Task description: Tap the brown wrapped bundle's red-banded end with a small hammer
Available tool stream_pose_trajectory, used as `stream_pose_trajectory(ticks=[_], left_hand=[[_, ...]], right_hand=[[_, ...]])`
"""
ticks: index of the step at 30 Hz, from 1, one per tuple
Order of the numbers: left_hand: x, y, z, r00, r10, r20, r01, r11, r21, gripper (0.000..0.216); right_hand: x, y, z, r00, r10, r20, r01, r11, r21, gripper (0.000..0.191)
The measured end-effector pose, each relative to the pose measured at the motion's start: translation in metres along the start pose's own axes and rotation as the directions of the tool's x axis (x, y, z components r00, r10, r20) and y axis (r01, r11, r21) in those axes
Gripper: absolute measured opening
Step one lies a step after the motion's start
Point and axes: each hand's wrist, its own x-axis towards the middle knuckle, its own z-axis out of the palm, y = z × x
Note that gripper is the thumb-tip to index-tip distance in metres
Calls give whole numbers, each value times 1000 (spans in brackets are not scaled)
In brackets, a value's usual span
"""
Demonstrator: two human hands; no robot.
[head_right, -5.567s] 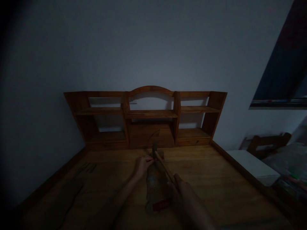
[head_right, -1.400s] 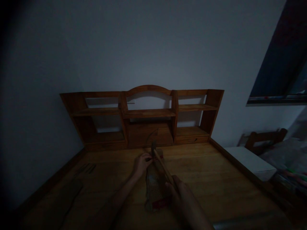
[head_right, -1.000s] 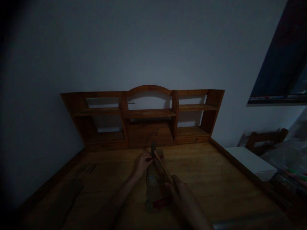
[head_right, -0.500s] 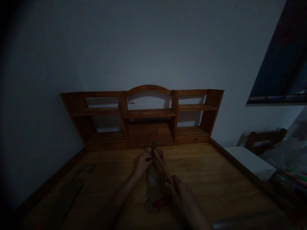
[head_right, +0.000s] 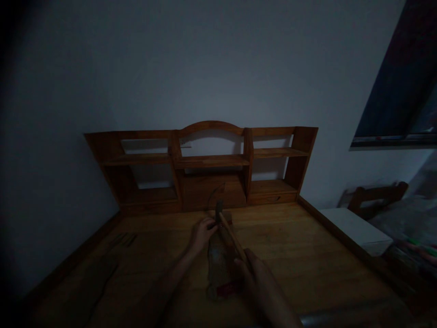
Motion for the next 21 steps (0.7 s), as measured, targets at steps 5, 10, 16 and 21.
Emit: stream_pose_trajectory(ticks=[5, 10, 16, 21], left_hand=[[-1, -8, 5, 998, 63, -17, -62, 998, 22, 13], [-1, -22, 11, 998, 57, -15, -57, 998, 14, 15], [-2, -14, 8, 997, 74, -27, -74, 997, 5, 12], [0, -6, 5, 999, 31, -13, -31, 999, -16, 9]], right_hand=[[3, 1, -2, 999, 17, 39, -15, 998, -54, 50], [0, 4, -1, 999, 30, -21, -31, 997, -70, 53], [-1, 7, 2, 1000, -30, 0, 30, 999, -40, 46], [1, 8, 4, 1000, 13, -4, -13, 999, -33, 48]])
